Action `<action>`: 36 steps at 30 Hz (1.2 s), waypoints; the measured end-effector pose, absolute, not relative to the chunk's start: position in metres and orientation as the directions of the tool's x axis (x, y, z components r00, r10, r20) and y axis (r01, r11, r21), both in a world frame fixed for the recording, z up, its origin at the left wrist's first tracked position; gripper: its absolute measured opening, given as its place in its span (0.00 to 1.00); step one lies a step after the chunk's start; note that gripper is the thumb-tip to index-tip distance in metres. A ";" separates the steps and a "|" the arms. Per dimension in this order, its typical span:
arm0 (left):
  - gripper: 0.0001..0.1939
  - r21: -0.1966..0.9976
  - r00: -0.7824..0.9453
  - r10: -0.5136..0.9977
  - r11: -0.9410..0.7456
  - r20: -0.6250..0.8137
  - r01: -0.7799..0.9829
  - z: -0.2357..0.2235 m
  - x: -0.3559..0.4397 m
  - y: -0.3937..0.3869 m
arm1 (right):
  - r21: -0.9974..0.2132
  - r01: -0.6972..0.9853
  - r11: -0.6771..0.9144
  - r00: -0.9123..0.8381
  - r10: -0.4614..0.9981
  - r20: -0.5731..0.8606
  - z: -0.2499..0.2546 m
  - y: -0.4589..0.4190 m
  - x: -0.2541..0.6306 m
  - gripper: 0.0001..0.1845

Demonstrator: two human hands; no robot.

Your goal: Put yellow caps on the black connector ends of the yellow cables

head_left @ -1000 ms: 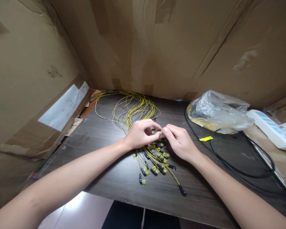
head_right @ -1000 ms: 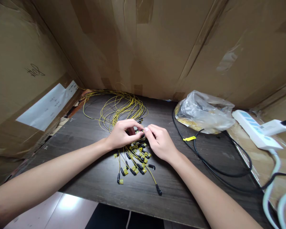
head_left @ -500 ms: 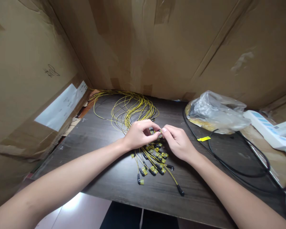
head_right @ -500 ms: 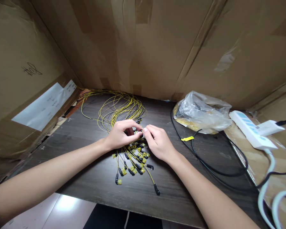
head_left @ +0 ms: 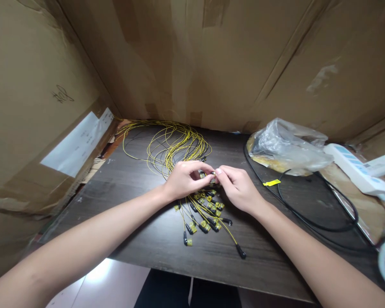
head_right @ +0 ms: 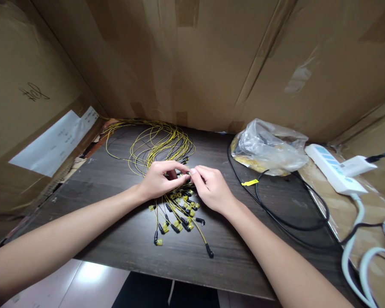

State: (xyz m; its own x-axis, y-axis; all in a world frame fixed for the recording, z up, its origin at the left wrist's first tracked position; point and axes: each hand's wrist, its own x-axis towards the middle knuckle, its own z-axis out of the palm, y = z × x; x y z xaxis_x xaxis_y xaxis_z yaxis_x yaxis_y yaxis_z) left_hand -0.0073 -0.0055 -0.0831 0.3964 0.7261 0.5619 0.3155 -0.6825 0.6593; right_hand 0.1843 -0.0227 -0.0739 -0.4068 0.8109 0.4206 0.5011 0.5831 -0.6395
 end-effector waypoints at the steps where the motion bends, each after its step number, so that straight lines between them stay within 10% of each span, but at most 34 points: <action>1: 0.05 0.668 0.387 0.736 -0.672 0.556 0.320 -0.083 -0.007 -0.005 | -0.636 0.501 0.587 -0.399 0.809 0.432 -0.074 -0.023 0.184 0.19; 36: 0.05 0.706 0.362 0.764 -0.639 0.534 0.306 -0.083 -0.007 -0.005 | -0.655 0.482 0.582 -0.401 0.811 0.426 -0.075 -0.022 0.183 0.19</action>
State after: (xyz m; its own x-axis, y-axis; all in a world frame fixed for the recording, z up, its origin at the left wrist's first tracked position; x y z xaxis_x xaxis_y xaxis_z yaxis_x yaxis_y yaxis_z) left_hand -0.0071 -0.0050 -0.0826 0.3623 0.7638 0.5341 0.3064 -0.6388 0.7057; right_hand 0.1830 -0.0225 -0.0746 -0.4013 0.8111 0.4256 0.4821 0.5821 -0.6548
